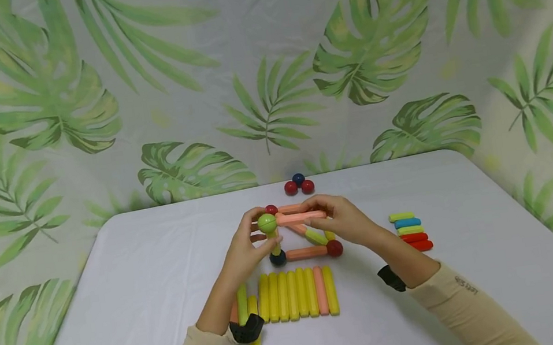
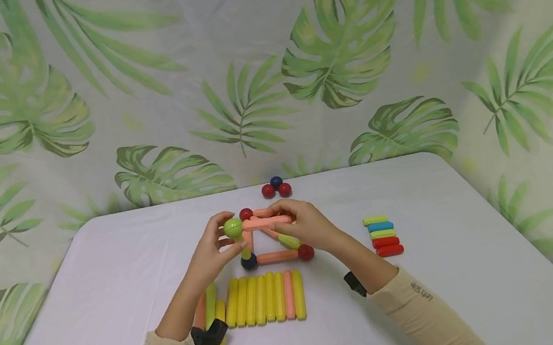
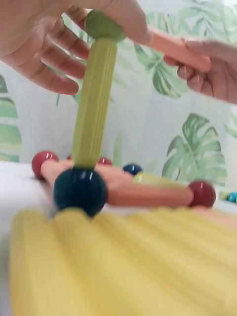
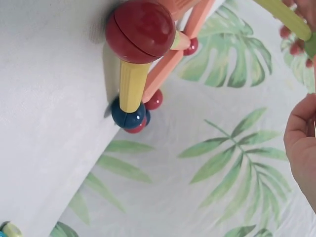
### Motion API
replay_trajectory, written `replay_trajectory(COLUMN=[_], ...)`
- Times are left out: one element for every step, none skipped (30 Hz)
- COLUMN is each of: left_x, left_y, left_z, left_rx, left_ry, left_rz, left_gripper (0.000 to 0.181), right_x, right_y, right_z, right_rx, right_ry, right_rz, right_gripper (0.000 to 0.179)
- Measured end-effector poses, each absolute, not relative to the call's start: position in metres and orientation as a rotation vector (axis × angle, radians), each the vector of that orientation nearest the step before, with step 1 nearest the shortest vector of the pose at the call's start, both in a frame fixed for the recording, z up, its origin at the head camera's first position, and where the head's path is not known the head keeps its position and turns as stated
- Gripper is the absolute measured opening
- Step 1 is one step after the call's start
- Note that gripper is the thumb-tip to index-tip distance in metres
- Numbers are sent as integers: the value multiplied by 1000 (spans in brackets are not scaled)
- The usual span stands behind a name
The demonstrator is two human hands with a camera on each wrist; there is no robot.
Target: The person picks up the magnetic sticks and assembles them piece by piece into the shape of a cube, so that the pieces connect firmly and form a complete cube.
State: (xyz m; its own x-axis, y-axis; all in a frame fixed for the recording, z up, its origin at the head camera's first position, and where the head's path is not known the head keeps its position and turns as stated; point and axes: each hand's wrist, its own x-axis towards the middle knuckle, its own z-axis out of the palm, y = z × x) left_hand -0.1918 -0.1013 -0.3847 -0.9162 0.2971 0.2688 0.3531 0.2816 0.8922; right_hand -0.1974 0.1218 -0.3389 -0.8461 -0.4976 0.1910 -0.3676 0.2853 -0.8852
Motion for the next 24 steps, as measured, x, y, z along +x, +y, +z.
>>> replay_trajectory(left_x=[-191, -190, -191, -192, -196, -197, -201, -205, -208, -212, -216, -216, -219, -219, -219, -219, -219, -219, -219, -219, -219, -219, -219, -218], left_y=[-100, -99, -97, -95, -95, -93, -93, -93, -93, -93, -94, -94, -95, -96, -96, -97, -97, -98, -99, -100, -101, -102, -103, -104], left_z=[-377, -371, -367, -364, -367, -366, -370, -375, -380, -384, -390, -390, -394, -394, -394, -395, -395, -395, -395, -394, -394, -394, -394, -394], left_rx=[-661, -702, -735, -757, -784, -796, -808, -817, -820, -819, -829, -837, -850, -860, -868, -875, -883, -890, -892, -894, -895, -893, -894, -893], left_ry=[-2464, -2456, -2451, -2457, -2454, -2456, -2457, -2456, -2452, -2449, -2439, -2435, -2426, -2419, -2412, -2410, -2408, -2407, -2412, -2419, -2427, -2438, -2449, -2461], left_rz=[-1730, -1710, -1698, -1681, -1658, -1648, -1631, -1616, -1604, -1592, -1578, -1575, -1564, -1562, -1559, -1556, -1554, -1558, -1563, -1573, -1580, -1590, -1598, -1605], left_gripper=[55, 53, 50, 46, 42, 38, 34, 31, 28, 27, 25, 25, 25, 26, 26, 26, 26, 26, 25, 24, 23, 22, 22, 22], right_x=[-198, -198, -198, -198, -197, -197, -197, -199, -200, -202, -205, -208, -212, -216, -220, -225, -231, -238, -246, -255, -264, -274, -283, -293], right_y=[122, 122, 122, 122, 122, 122, 122, 123, 125, 127, 130, 134, 138, 143, 147, 151, 155, 158, 161, 163, 165, 166, 166, 166], right_z=[-339, -340, -340, -341, -341, -341, -342, -345, -348, -351, -354, -358, -362, -366, -367, -369, -372, -374, -378, -381, -385, -390, -395, -400], right_rx=[-823, -829, -838, -850, -855, -861, -871, -878, -878, -873, -870, -867, -863, -851, -837, -818, -795, -765, -736, -700, -658, -616, -582, -545], right_ry=[2417, 2414, 2408, 2403, 2396, 2391, 2395, 2407, 2432, 2458, 2482, 2509, 2529, 2552, 2568, 2581, 2599, 2620, 2651, 2683, 2707, 2729, 2752, 2774], right_rz=[-1626, -1640, -1654, -1667, -1677, -1680, -1681, -1671, -1653, -1633, -1615, -1600, -1596, -1592, -1598, -1609, -1619, -1625, -1618, -1605, -1588, -1566, -1536, -1499], right_gripper=[24, 24, 23, 23, 23, 24, 24, 25, 26, 27, 29, 31, 32, 33, 33, 33, 32, 32, 32, 32, 33, 34, 35, 36])
